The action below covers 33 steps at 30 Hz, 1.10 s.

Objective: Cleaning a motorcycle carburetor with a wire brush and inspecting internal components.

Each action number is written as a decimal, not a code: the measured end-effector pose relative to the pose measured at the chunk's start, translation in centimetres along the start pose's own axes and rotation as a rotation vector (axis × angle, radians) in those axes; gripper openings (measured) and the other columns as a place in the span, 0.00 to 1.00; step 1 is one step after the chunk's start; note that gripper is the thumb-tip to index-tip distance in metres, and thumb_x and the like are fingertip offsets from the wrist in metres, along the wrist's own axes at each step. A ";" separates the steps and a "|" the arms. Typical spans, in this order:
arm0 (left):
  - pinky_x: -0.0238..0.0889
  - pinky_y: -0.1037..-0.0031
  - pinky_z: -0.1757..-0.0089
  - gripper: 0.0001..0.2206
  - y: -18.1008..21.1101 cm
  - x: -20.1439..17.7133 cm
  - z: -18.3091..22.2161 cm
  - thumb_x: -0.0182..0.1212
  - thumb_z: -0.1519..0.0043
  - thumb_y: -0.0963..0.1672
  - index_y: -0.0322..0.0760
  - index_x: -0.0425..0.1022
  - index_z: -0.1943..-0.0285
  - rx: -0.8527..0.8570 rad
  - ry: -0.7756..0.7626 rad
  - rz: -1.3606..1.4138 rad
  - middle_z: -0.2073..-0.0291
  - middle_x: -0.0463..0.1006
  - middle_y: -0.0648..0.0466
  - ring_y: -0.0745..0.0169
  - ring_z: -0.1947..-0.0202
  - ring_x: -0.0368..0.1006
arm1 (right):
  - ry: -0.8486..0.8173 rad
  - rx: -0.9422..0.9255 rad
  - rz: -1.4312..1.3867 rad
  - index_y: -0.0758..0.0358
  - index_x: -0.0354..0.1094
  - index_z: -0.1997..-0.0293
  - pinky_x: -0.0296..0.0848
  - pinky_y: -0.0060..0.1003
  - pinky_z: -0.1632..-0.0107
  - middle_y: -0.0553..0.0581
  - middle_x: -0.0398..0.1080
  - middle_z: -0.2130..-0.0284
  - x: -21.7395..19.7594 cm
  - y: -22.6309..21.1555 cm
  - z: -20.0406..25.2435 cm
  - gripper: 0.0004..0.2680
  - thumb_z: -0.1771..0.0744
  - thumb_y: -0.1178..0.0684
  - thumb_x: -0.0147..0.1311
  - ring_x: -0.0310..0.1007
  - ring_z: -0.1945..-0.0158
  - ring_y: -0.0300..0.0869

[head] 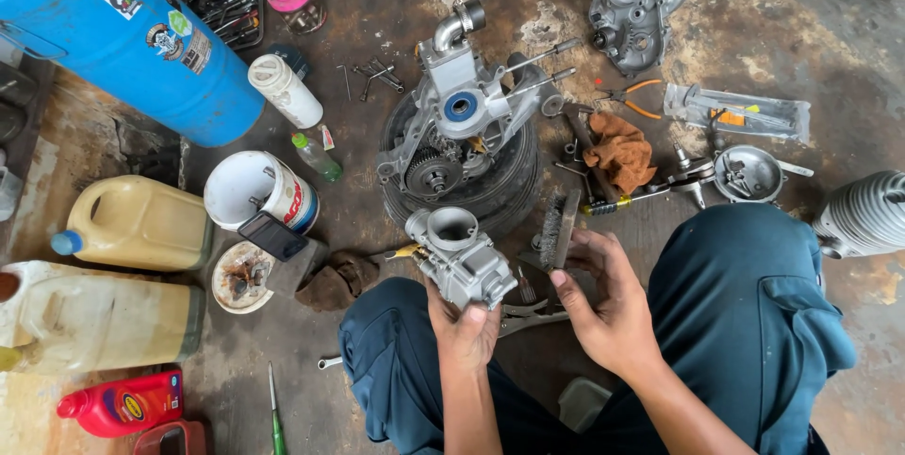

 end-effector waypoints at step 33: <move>0.65 0.61 0.43 0.37 0.3 -2.6 -0.8 0.64 0.39 0.48 0.35 0.44 0.25 0.057 0.460 -0.300 0.39 0.66 0.43 0.55 0.42 0.68 | -0.224 -0.196 0.466 0.65 0.66 0.50 0.75 0.42 0.59 0.63 0.70 0.56 3.3 -2.4 -0.1 0.17 0.41 0.59 0.67 0.76 0.55 0.58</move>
Point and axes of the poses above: each hand's wrist, its own z-axis away from the middle knuckle, its own x-axis out of the palm, y = z × x, the point moved 9 cm from there along -z, towards the middle knuckle
